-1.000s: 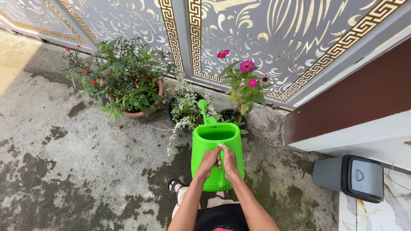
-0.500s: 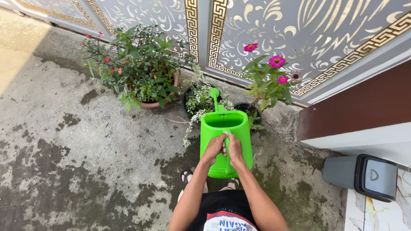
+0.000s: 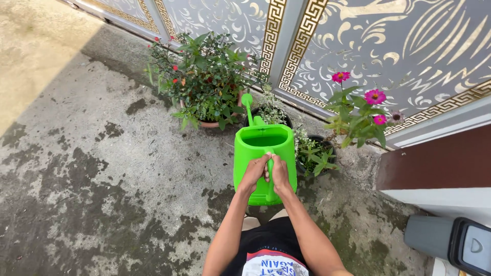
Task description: Walk around a garden and water several potted plants using a green watering can.
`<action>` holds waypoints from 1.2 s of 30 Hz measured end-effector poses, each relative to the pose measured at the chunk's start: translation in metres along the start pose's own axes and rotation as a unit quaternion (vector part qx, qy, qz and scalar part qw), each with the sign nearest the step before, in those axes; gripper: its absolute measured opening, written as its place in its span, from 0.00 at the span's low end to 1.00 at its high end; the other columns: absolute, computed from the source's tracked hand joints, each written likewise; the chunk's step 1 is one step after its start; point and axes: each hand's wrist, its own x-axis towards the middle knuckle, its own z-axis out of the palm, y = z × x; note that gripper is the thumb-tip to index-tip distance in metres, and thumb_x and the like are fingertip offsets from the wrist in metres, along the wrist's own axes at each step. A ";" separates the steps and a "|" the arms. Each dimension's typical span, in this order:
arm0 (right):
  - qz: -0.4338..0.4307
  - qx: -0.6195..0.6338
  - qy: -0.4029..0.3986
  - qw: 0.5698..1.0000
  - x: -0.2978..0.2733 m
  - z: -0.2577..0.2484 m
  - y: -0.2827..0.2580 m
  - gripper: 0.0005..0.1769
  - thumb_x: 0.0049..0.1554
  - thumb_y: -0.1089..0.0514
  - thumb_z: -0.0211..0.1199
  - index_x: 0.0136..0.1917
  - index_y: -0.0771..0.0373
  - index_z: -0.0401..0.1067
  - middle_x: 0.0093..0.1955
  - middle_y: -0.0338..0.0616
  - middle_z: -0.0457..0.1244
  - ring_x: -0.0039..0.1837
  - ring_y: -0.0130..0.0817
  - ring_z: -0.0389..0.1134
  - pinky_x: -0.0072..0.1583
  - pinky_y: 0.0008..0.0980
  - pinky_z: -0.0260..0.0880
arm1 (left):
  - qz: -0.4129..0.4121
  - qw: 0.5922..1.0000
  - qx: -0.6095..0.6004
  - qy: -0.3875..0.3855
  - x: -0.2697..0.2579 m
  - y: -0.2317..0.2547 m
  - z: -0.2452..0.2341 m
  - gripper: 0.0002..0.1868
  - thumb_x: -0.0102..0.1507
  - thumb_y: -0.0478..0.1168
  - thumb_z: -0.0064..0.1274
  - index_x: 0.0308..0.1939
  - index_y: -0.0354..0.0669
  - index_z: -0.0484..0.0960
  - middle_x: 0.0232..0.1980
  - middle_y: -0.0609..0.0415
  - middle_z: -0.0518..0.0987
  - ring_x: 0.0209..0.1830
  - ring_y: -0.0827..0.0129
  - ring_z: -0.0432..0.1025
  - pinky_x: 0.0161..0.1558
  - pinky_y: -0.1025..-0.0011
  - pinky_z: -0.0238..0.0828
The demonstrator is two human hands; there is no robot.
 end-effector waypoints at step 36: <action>0.020 -0.064 -0.117 0.991 0.209 0.070 -0.107 0.23 0.62 0.44 0.47 0.36 0.62 0.67 0.28 0.40 0.60 0.27 0.30 0.59 0.28 0.32 0.56 | 0.057 0.988 -0.096 0.109 0.175 0.123 -0.015 0.21 0.67 0.54 0.54 0.26 0.46 0.74 0.20 0.62 0.67 0.16 0.74 0.64 0.20 0.72 0.63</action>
